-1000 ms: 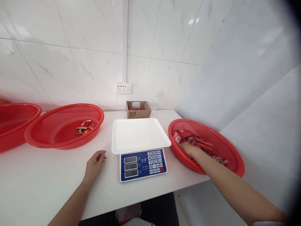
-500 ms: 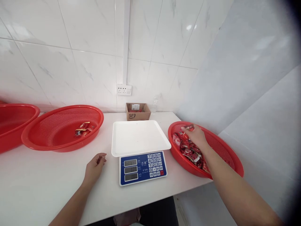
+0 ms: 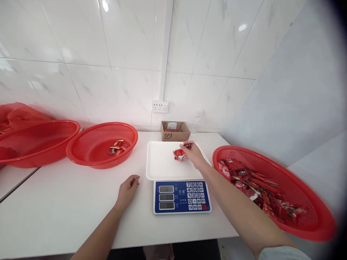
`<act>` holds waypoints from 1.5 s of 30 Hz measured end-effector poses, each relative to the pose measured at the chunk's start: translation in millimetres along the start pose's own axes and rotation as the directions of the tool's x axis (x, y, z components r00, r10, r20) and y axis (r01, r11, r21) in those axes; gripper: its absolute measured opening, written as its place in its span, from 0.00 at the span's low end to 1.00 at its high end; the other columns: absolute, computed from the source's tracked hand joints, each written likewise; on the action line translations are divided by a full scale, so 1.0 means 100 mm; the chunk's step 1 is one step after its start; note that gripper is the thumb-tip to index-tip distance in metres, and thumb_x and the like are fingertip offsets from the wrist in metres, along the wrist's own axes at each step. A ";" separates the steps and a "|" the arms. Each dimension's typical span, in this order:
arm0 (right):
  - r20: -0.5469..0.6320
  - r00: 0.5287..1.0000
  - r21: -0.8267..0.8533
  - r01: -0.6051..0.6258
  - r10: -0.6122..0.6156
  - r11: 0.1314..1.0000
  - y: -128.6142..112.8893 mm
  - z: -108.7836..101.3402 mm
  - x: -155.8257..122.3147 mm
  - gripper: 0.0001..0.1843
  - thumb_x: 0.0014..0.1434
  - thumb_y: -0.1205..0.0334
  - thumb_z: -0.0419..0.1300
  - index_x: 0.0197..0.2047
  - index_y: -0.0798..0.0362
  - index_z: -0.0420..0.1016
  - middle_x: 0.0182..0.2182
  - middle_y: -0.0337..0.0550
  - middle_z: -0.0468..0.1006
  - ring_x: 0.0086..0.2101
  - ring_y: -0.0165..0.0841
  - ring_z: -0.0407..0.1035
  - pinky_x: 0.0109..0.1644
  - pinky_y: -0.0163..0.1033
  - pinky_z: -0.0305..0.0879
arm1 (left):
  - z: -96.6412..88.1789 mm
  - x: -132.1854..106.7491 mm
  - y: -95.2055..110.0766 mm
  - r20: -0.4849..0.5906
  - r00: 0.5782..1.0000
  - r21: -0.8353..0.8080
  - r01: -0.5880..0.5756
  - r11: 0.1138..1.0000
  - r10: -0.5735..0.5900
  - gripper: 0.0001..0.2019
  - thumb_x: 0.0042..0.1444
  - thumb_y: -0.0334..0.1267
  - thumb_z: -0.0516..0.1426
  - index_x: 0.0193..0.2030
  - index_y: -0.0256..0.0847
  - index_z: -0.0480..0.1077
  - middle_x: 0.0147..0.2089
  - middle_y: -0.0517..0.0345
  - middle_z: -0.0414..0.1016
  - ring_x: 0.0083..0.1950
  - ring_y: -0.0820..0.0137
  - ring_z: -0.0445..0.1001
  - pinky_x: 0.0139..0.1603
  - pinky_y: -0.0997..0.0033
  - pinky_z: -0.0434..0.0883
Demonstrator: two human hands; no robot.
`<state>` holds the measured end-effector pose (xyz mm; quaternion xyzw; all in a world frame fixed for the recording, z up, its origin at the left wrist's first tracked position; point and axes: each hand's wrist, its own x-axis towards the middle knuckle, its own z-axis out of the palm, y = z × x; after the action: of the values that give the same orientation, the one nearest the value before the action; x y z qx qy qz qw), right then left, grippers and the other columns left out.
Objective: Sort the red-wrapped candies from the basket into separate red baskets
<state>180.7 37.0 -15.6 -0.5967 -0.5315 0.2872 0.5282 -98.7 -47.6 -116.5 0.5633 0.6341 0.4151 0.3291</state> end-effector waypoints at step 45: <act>0.254 0.966 -0.613 0.200 -0.049 0.764 -0.29 -0.09 -0.43 0.09 0.56 0.56 0.58 0.40 0.47 0.64 0.36 0.38 0.77 0.34 0.33 0.71 0.31 0.35 0.58 | 0.00 0.03 0.00 0.066 0.998 0.090 0.005 0.996 -0.011 0.15 0.51 0.48 0.49 0.38 0.45 0.71 0.30 0.59 0.75 0.35 0.64 0.74 0.38 0.66 0.69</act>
<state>167.4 -9.6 4.9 -0.6665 -0.6915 0.1203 0.2512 -98.9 -44.8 -116.8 0.5885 0.6430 0.3660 0.3259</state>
